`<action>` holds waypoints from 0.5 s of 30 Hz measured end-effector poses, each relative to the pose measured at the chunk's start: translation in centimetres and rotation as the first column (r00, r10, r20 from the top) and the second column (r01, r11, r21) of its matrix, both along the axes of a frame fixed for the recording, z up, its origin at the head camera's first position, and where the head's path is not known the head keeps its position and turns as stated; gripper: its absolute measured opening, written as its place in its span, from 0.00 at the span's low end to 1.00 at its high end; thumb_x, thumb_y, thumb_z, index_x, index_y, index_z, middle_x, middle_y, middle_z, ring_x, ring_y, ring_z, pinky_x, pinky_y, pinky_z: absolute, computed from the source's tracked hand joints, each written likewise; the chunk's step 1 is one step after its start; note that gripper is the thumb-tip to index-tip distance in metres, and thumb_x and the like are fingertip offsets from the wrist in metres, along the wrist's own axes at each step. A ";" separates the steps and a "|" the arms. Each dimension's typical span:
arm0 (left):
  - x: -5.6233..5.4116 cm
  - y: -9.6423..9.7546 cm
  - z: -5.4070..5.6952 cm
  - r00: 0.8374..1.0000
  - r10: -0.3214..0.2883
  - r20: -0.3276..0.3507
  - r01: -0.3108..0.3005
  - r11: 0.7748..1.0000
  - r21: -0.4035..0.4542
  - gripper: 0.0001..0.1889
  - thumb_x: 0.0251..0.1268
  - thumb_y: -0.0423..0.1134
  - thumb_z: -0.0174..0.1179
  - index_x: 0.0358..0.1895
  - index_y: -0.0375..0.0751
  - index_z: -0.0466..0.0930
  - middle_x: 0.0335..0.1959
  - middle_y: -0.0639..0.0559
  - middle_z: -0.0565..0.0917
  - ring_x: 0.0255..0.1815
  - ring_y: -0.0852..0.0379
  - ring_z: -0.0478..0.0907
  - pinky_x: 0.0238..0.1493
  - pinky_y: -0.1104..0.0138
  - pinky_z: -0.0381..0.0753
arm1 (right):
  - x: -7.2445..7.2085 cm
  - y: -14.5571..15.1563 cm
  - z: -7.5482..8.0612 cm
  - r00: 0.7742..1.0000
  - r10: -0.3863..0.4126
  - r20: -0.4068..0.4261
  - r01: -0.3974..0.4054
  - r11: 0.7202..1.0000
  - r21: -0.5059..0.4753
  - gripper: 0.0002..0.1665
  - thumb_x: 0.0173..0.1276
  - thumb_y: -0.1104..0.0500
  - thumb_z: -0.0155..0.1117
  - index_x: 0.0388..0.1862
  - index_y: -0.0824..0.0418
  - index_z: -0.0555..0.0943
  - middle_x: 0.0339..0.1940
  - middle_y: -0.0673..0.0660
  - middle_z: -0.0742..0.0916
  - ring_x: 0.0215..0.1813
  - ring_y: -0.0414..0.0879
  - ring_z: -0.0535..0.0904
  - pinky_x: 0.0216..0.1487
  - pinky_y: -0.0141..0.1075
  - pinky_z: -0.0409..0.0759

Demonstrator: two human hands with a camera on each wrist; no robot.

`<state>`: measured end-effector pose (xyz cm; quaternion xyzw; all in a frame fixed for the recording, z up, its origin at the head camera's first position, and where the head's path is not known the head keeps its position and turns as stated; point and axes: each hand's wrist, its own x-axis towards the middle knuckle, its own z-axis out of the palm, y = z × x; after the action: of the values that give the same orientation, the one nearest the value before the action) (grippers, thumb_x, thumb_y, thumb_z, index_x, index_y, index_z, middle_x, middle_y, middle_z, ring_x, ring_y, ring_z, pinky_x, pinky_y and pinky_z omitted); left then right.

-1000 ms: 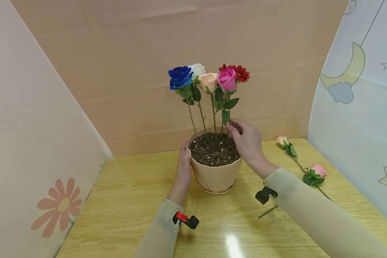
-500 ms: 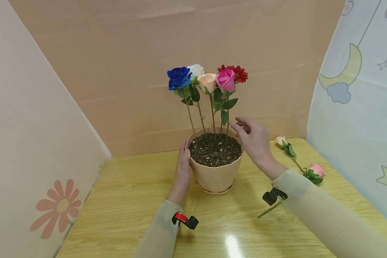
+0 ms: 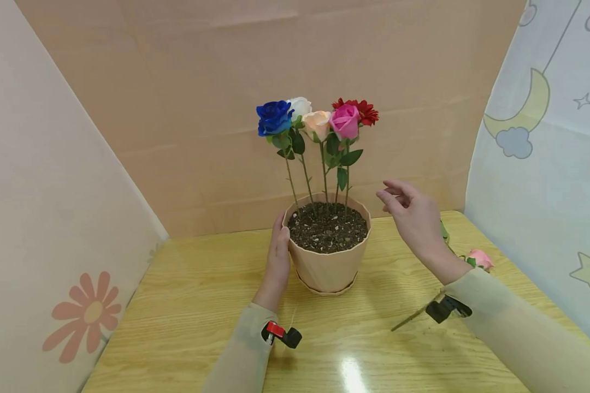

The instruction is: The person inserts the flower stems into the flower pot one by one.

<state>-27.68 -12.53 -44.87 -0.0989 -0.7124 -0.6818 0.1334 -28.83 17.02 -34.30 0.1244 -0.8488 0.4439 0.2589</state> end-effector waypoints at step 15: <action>-0.2 0.1 -0.1 1.000 -0.001 -0.014 0.001 1.000 0.012 0.32 0.92 0.55 0.35 0.91 0.56 0.53 0.91 0.49 0.53 0.90 0.44 0.47 0.86 0.39 0.46 | 2.7 5.3 -2.2 0.995 -0.070 0.067 0.067 0.997 0.047 0.26 0.83 0.44 0.69 0.73 0.54 0.86 0.45 0.50 0.92 0.36 0.28 0.84 0.23 0.32 0.72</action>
<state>-27.90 -12.47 -44.94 -0.1031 -0.7074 -0.6854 0.1388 -26.10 22.28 -36.45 0.0856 -0.8707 0.4197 0.2417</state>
